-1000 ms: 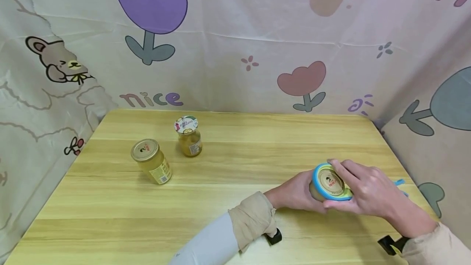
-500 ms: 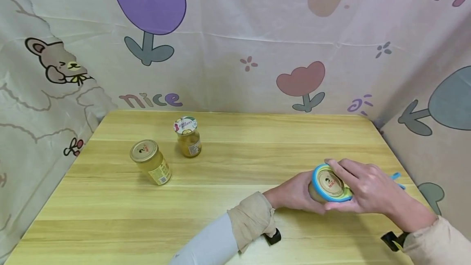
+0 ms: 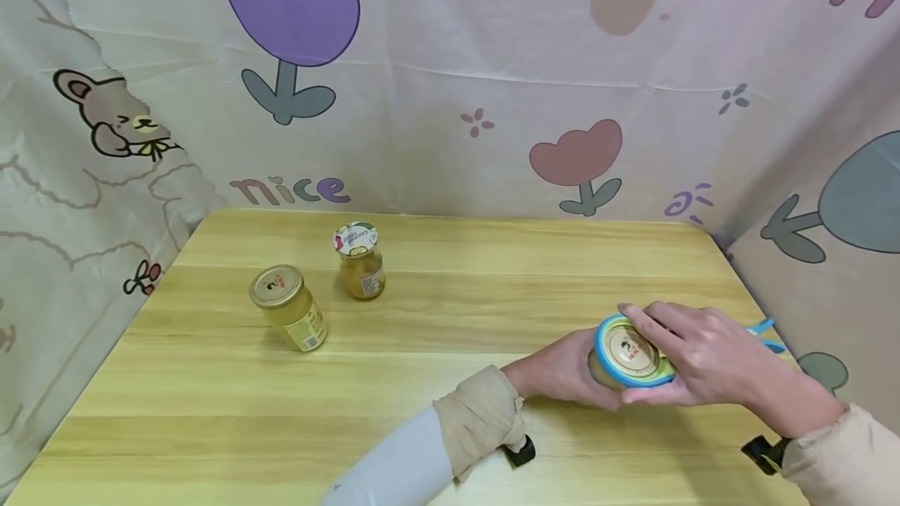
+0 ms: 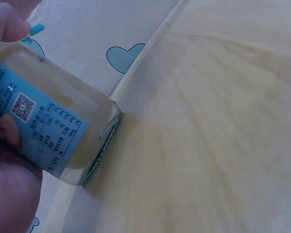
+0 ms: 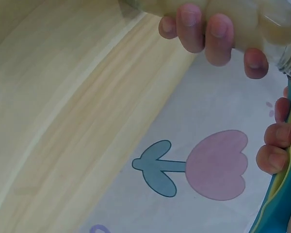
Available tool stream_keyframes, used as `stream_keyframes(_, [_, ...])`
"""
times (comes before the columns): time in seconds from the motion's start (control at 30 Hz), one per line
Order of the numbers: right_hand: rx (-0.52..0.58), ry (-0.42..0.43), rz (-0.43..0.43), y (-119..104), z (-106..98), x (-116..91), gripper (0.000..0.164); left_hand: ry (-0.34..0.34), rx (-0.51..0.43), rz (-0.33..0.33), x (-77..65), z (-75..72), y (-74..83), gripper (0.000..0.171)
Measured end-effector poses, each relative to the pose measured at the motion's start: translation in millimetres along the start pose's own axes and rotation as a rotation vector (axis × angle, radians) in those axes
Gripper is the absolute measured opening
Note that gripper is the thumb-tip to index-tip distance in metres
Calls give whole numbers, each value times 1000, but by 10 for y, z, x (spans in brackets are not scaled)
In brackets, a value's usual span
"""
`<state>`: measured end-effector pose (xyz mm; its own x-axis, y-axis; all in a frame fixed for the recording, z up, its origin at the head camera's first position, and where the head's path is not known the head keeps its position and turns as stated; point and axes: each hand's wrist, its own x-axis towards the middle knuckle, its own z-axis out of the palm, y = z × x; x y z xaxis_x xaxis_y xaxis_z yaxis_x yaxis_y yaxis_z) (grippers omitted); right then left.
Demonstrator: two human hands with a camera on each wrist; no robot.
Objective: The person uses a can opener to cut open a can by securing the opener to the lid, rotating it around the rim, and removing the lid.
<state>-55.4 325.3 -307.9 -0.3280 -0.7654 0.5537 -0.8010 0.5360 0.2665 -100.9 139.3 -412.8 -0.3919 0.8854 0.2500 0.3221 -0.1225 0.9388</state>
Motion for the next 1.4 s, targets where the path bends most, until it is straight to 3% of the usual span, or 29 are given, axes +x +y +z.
stream_keyframes(0.27, [-33, -53, -21, 1, -62, 88, 88, 6, -2, 15, -13, -6, -10, 79])
stream_keyframes(0.77, [-151, -244, -21, -38, -218, 264, 96, 11, -29, -7, -14, 0, -27, 81])
stream_keyframes(1.4, [-222, -262, -50, -94, -464, 429, 92, 42, 26, -1, -14, 8, 15, 75])
